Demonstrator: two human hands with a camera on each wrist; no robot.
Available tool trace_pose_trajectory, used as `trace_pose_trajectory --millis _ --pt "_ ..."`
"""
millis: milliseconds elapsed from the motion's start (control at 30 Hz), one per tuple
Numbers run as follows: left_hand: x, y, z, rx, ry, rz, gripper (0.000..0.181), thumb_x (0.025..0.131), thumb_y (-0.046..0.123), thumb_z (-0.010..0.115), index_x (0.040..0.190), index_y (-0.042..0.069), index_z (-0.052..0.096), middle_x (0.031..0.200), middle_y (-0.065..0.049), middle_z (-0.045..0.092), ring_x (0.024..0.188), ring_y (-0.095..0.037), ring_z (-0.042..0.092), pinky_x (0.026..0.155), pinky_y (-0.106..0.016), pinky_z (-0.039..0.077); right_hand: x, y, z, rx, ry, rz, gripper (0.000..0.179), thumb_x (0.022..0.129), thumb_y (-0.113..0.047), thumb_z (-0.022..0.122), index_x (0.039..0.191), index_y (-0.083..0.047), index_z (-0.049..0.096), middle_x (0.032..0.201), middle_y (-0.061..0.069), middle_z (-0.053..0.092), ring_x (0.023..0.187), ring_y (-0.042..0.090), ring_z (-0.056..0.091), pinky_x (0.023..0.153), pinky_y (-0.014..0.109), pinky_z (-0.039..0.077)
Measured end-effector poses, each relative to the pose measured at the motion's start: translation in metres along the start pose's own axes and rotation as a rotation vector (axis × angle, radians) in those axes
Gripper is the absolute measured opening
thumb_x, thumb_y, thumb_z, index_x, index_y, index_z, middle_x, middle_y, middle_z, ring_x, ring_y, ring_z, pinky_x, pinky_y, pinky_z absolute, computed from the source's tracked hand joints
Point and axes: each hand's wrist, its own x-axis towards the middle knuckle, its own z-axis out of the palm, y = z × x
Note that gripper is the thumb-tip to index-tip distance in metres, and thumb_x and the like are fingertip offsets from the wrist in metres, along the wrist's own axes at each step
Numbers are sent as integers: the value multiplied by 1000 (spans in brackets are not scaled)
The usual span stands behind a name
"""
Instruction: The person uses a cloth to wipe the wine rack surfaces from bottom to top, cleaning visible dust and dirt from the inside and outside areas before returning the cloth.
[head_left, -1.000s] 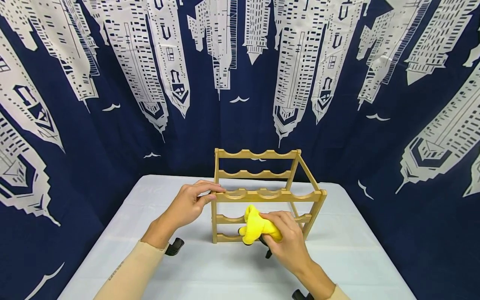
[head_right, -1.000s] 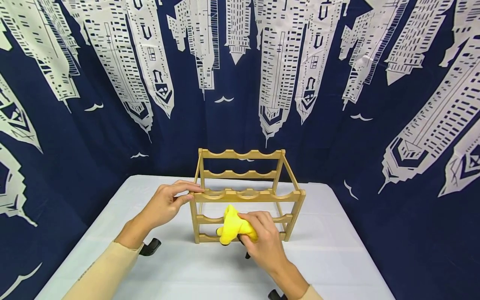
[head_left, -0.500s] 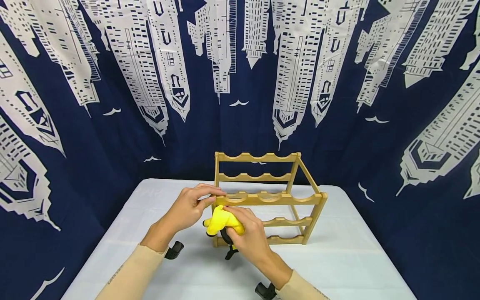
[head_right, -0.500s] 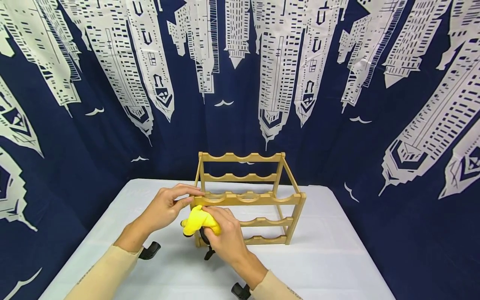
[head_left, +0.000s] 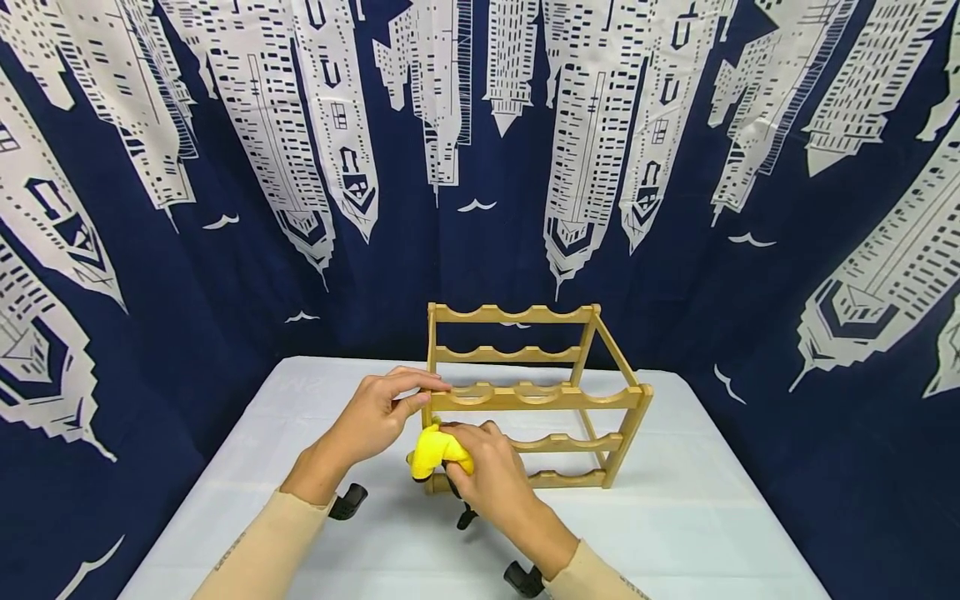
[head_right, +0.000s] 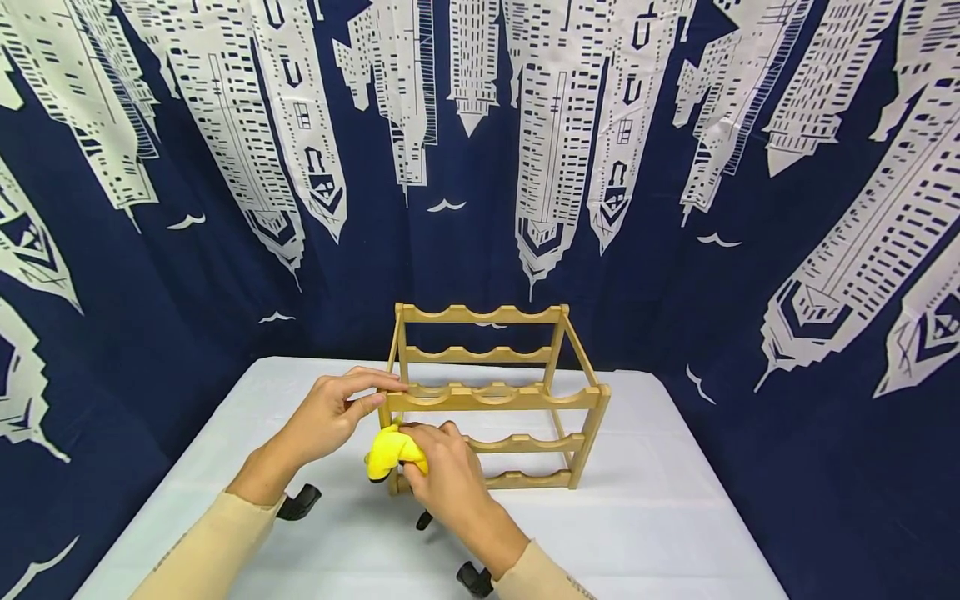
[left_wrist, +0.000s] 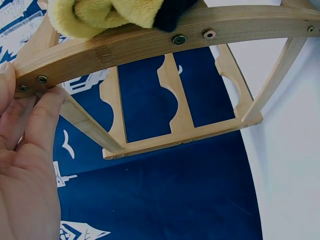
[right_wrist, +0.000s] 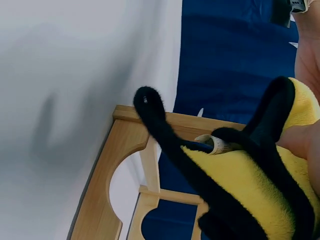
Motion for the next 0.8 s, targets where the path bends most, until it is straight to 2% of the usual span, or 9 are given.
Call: trace_pose_trajectory --millis 100,200,333,467,633,800 --pt "0 0 1 -10 -4 3 31 115 6 72 136 24 87 140 4 85 134 -23 78 105 -36 69 -4 0 -2 -37 -4 52 46 90 -8 99 133 -16 86 125 -1 90 88 13 64 73 25 56" --pt "0 -1 1 -16 -2 5 31 115 7 72 136 24 87 140 4 85 128 -23 78 98 -32 69 -7 1 -5 -83 -18 86 44 90 -10 99 131 -17 86 122 -2 90 84 11 63 68 23 54" --pt "-1 -2 1 -16 6 5 30 115 7 72 136 24 87 139 3 85 120 -20 75 90 -29 65 -11 3 -12 -154 -23 87 45 88 -10 102 130 -17 87 120 -1 91 81 12 65 61 23 52" --pt "-1 -3 0 -18 10 9 30 115 7 72 136 24 87 139 3 85 119 -19 75 90 -30 65 -15 7 -21 -205 -7 100 47 85 -11 104 129 -20 88 119 -3 91 78 12 64 58 22 49" --pt "0 -2 -1 -34 15 23 29 114 7 73 135 21 87 138 0 86 111 -19 73 85 -26 63 -21 16 -32 -186 49 121 49 84 -8 102 129 -21 88 118 -4 90 77 10 60 60 23 49" --pt "0 -5 1 -50 16 25 28 114 7 73 135 21 87 137 -1 86 110 -18 73 86 -23 64 -28 28 -43 -139 108 176 45 84 -6 99 126 -19 88 108 -3 89 76 8 56 61 24 46"
